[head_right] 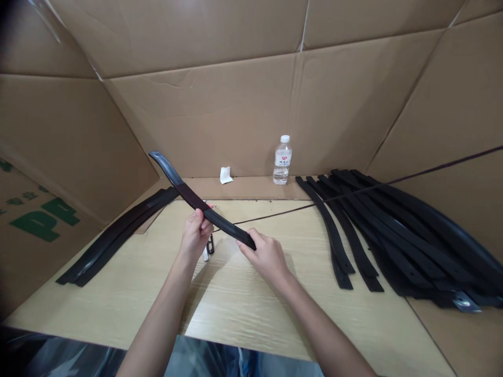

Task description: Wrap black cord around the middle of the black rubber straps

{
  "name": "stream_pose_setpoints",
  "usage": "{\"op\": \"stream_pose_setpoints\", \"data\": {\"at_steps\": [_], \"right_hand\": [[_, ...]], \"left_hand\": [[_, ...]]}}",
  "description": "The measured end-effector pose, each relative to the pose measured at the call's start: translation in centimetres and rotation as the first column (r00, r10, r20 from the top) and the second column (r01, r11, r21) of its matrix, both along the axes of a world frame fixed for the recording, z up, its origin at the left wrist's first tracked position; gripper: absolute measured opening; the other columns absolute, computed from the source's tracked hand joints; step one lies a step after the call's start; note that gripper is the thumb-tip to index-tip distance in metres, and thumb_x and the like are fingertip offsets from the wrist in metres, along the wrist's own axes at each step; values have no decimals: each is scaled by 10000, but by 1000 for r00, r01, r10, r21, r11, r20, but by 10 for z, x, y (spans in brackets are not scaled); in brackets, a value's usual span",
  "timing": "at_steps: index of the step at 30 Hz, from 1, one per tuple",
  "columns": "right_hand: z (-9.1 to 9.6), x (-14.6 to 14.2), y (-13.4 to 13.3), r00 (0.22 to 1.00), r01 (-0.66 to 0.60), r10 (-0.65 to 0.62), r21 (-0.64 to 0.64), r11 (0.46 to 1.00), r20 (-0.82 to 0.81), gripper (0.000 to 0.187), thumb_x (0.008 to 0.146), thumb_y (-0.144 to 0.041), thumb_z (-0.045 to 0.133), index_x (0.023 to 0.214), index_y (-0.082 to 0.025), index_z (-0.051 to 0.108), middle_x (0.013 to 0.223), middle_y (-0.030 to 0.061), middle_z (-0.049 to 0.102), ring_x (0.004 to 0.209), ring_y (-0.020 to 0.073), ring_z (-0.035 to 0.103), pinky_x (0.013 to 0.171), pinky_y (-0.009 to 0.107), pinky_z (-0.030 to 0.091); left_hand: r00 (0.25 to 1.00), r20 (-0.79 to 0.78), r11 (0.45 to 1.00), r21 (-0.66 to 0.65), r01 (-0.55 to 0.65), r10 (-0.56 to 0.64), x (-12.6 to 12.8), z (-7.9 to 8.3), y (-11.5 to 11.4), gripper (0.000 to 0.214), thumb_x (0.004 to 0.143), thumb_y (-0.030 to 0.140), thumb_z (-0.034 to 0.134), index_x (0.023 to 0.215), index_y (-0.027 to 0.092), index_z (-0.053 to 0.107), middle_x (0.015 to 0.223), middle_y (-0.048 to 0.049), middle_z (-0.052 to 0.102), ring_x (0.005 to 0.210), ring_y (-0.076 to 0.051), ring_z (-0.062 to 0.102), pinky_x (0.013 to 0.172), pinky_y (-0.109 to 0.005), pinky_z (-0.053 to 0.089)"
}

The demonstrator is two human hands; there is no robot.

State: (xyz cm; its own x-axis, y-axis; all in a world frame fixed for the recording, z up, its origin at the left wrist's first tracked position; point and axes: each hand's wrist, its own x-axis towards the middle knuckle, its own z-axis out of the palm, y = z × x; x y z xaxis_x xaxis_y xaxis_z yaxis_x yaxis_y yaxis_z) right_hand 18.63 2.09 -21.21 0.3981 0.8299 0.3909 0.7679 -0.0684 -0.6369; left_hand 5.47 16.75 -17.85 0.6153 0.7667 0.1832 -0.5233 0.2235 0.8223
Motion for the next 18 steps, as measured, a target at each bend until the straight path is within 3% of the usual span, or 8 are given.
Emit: {"op": "stream_pose_setpoints", "data": {"at_steps": [12, 18], "right_hand": [[-1, -1, -3, 1000, -18, 19, 43, 999, -20, 178, 872, -386, 554, 920, -214, 555, 780, -27, 622, 684, 162, 589, 621, 250, 383], [-1, 4, -6, 999, -26, 31, 180, 983, -23, 137, 835, -314, 588, 924, -210, 580, 824, -39, 636, 718, 134, 607, 655, 226, 403]], "left_hand": [[989, 59, 990, -32, 134, -132, 1, -12, 1, 418, 749, 502, 683, 993, 163, 680, 498, 61, 183, 443, -27, 150, 445, -174, 159], [987, 32, 986, 54, 158, -159, -1, -13, 2, 503, 755, 507, 677, 1116, 158, 668, 455, 62, 223, 431, -31, 168, 473, -195, 155]]}}
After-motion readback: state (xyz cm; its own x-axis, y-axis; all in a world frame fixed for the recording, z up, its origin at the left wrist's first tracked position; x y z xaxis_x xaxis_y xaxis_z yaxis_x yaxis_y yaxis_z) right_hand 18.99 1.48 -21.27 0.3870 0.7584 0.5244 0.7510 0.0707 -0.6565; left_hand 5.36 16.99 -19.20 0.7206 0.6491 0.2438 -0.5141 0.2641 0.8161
